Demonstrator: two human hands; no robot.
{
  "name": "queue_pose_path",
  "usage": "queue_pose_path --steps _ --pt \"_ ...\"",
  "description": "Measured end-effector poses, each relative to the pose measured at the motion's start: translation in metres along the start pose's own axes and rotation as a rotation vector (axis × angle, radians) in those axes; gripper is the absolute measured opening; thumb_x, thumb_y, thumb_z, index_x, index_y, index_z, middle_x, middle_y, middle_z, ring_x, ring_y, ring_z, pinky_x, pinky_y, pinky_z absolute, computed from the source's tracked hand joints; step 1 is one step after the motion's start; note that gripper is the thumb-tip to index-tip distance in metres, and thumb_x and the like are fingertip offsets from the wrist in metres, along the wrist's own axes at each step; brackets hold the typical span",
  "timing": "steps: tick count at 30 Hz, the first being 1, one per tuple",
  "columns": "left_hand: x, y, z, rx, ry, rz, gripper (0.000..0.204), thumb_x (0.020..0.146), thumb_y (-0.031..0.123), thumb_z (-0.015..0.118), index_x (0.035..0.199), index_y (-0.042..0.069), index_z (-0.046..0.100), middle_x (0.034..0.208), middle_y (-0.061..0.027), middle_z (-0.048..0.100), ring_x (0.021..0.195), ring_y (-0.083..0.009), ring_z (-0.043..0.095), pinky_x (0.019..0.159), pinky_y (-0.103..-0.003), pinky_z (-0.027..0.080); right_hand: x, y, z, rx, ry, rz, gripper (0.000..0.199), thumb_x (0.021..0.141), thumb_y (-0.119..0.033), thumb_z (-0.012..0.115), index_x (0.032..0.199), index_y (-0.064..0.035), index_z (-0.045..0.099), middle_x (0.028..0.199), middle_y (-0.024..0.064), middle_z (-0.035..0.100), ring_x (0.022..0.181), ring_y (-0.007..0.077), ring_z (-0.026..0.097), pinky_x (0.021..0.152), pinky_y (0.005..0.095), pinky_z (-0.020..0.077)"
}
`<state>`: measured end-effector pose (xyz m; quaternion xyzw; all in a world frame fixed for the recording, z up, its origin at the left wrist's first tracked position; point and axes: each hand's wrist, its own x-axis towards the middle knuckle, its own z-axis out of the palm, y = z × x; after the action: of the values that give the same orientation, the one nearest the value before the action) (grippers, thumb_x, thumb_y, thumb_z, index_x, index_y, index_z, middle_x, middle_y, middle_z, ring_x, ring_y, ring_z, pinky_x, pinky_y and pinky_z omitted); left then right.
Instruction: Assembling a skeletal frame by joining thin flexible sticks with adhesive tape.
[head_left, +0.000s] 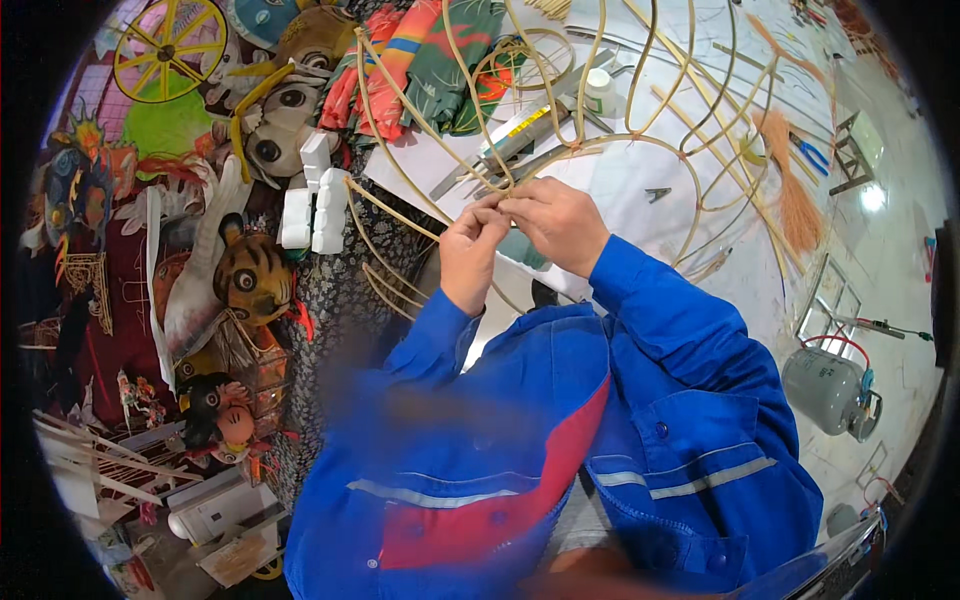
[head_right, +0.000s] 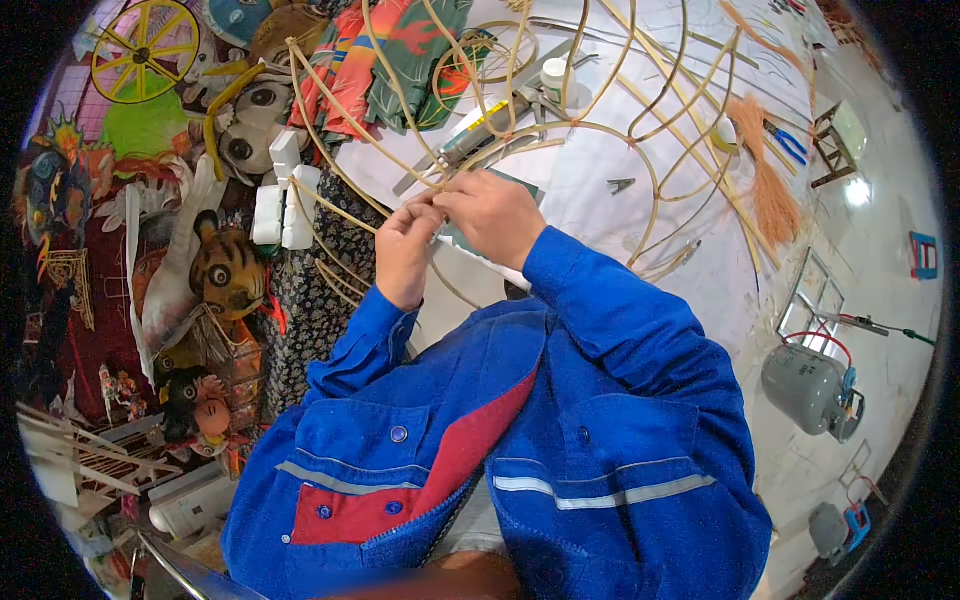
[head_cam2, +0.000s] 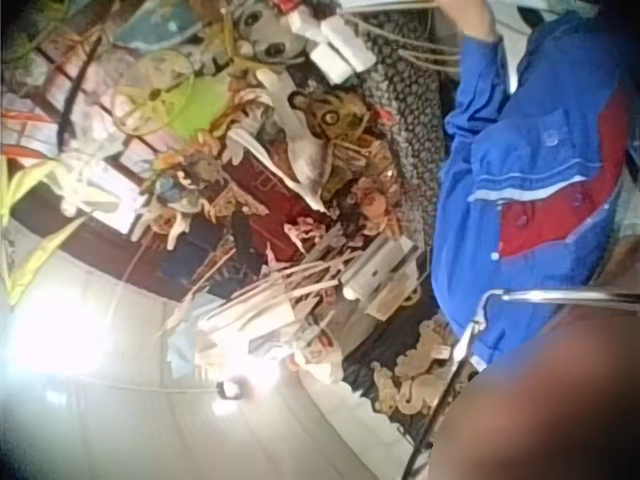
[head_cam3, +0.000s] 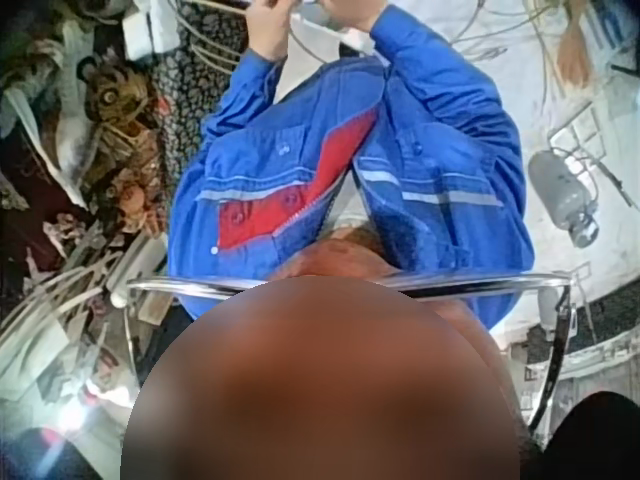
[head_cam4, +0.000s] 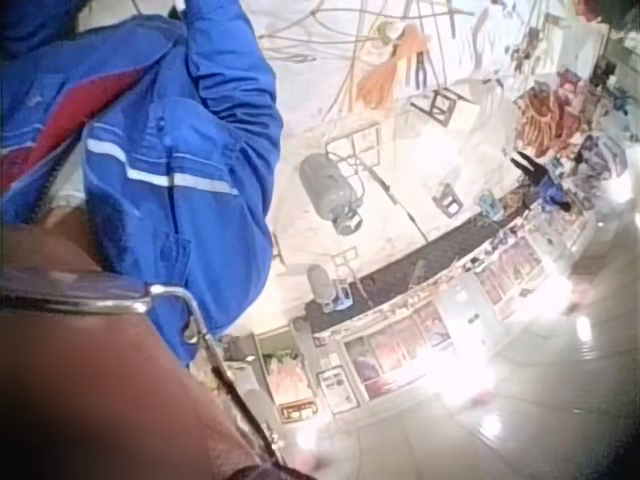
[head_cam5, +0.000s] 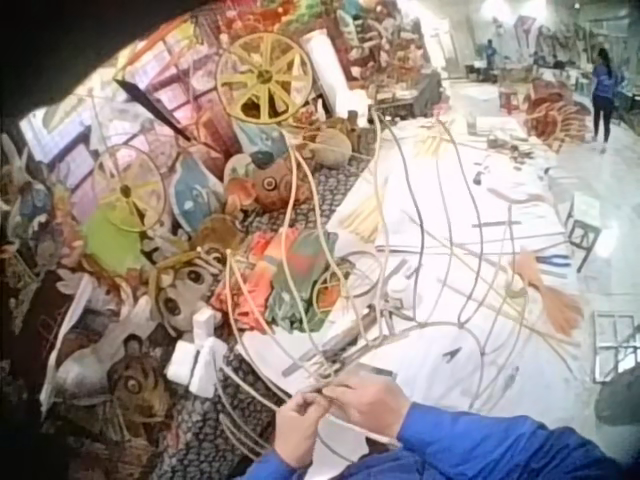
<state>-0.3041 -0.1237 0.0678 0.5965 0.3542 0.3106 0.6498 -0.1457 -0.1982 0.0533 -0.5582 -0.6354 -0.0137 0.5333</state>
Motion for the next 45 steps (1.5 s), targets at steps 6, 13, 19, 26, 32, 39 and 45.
queue_pose_path --steps 6,13,19,26,32,39,45 --pt "0.010 0.017 0.005 0.086 0.115 -0.043 0.022 0.095 0.016 0.068 0.103 -0.004 0.064 0.108 -0.0079 0.067 0.095 -0.0126 0.061 0.085 -0.026 0.049 -0.003 -0.007 -0.012 0.104 0.118 0.191 0.008 0.084 -0.004 0.071 0.091 -0.0006 0.072 0.079 0.0121 0.066 0.067 0.0276 0.065 0.061 0.0335 0.0516" --pt "0.012 0.016 0.001 0.204 -0.009 -0.063 0.028 0.097 0.019 0.065 0.116 -0.003 0.065 0.096 -0.0033 0.067 0.084 -0.0080 0.059 0.077 -0.024 0.048 0.000 -0.014 -0.027 0.105 0.050 0.219 0.008 0.081 -0.003 0.072 0.089 -0.0006 0.071 0.074 0.0120 0.063 0.063 0.0276 0.062 0.057 0.0355 0.0479" --pt "0.013 0.011 0.006 0.294 0.009 -0.010 0.031 0.097 0.022 0.066 0.114 -0.004 0.064 0.096 -0.0049 0.068 0.083 -0.0084 0.059 0.074 -0.024 0.048 0.019 -0.002 -0.032 -0.087 0.111 0.104 0.006 0.079 -0.005 0.070 0.081 -0.0055 0.064 0.071 0.0103 0.059 0.066 0.0295 0.062 0.058 0.0391 0.0498" --pt "0.015 0.020 0.010 0.474 0.089 -0.050 0.041 0.090 0.036 0.073 0.092 -0.005 0.069 0.075 -0.0059 0.068 0.069 -0.0102 0.059 0.065 -0.027 0.049 0.047 -0.004 -0.042 -0.380 -0.193 0.115 0.006 0.081 -0.012 0.065 0.081 -0.0074 0.068 0.074 0.0115 0.064 0.069 0.0314 0.065 0.061 0.0415 0.0523" --pt "0.013 0.027 0.012 0.508 0.041 -0.039 0.037 0.091 0.033 0.072 0.091 -0.004 0.068 0.077 -0.0061 0.068 0.070 -0.0104 0.060 0.066 -0.028 0.050 0.082 -0.001 -0.048 -0.513 -0.469 0.248 0.014 0.083 -0.018 0.062 0.077 -0.0067 0.070 0.076 0.0159 0.068 0.074 0.0352 0.067 0.064 0.0476 0.0533" --pt "0.020 0.047 0.009 0.098 -0.263 -0.170 0.047 0.090 0.011 0.066 0.135 0.005 0.054 0.097 -0.0028 0.062 0.085 -0.0105 0.056 0.079 -0.026 0.046 0.086 0.006 -0.047 -0.536 -0.489 0.086 0.013 0.082 -0.017 0.064 0.078 -0.0076 0.071 0.076 0.0159 0.069 0.074 0.0360 0.069 0.066 0.0465 0.0555" --pt "0.019 0.060 0.006 -0.006 -0.313 -0.300 0.058 0.088 0.002 0.065 0.142 0.009 0.046 0.101 -0.0025 0.058 0.086 -0.0109 0.055 0.081 -0.026 0.045 0.095 -0.005 -0.056 -0.568 -0.538 0.066 0.012 0.081 -0.018 0.065 0.078 -0.0092 0.072 0.076 0.0149 0.069 0.075 0.0338 0.070 0.064 0.0455 0.0555"
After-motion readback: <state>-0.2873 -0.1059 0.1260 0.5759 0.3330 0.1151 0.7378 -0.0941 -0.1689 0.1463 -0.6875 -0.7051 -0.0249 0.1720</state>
